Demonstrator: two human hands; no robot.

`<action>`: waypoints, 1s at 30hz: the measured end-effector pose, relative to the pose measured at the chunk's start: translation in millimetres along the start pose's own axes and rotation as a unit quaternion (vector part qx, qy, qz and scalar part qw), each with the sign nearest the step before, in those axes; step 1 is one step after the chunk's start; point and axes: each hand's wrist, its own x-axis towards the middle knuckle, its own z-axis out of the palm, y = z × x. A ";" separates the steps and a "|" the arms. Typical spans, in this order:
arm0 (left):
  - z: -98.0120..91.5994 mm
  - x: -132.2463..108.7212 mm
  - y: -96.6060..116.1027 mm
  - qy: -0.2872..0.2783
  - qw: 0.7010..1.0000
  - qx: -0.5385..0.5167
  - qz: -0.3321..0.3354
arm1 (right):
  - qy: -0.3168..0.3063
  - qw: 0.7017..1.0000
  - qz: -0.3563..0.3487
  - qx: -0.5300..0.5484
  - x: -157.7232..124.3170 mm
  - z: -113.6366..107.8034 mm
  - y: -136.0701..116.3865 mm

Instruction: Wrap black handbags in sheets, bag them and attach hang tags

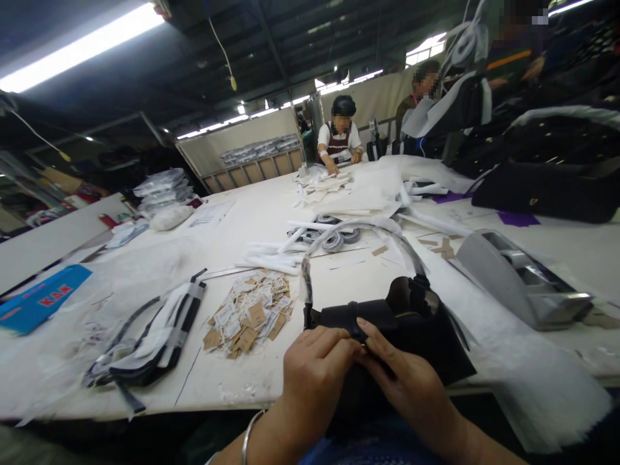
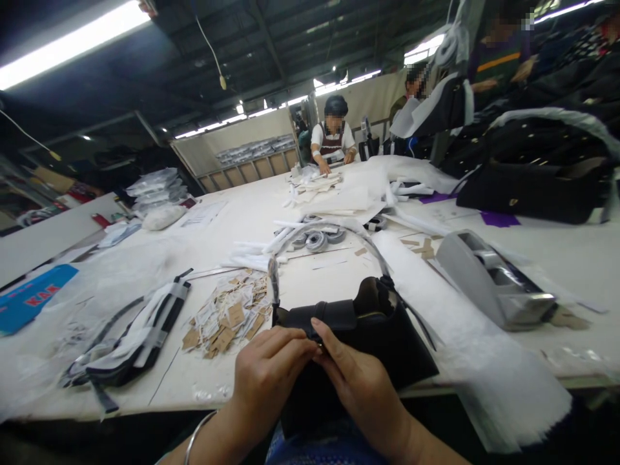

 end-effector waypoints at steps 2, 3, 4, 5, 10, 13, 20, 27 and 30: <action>0.3 0.4 -0.2 -0.013 1.000 -0.004 -0.014 | -0.019 1.000 -0.010 0.001 -1.6 -1.5 2.1; 0.4 0.8 -0.2 -0.021 1.000 -0.003 -0.023 | -0.030 0.999 -0.013 0.003 -2.5 -2.2 3.3; 0.5 1.2 -0.2 -0.033 0.999 0.003 -0.031 | -0.040 0.999 -0.018 0.007 -3.4 -2.8 4.7; 0.8 1.6 -0.1 -0.045 0.998 0.012 -0.036 | -0.048 0.999 -0.023 0.012 -4.2 -3.2 6.2; 4.8 1.9 0.2 -0.079 0.996 0.045 -0.025 | -0.052 0.998 -0.019 0.034 -4.8 -1.0 10.6; 7.8 1.1 -2.0 -0.067 0.997 0.033 0.006 | -0.029 0.997 0.025 0.063 -1.7 -0.9 7.3; 10.3 -4.4 -13.8 -0.006 0.994 -0.028 0.103 | -0.091 0.960 0.179 0.196 10.9 -11.6 -2.3; 10.1 -9.0 -11.3 0.000 0.977 -0.202 0.067 | -0.138 0.879 0.251 0.382 19.9 -18.2 -7.5; -0.7 -13.8 -9.4 -0.034 0.950 -0.302 -0.077 | -0.153 0.868 0.240 0.407 22.6 -23.6 -9.3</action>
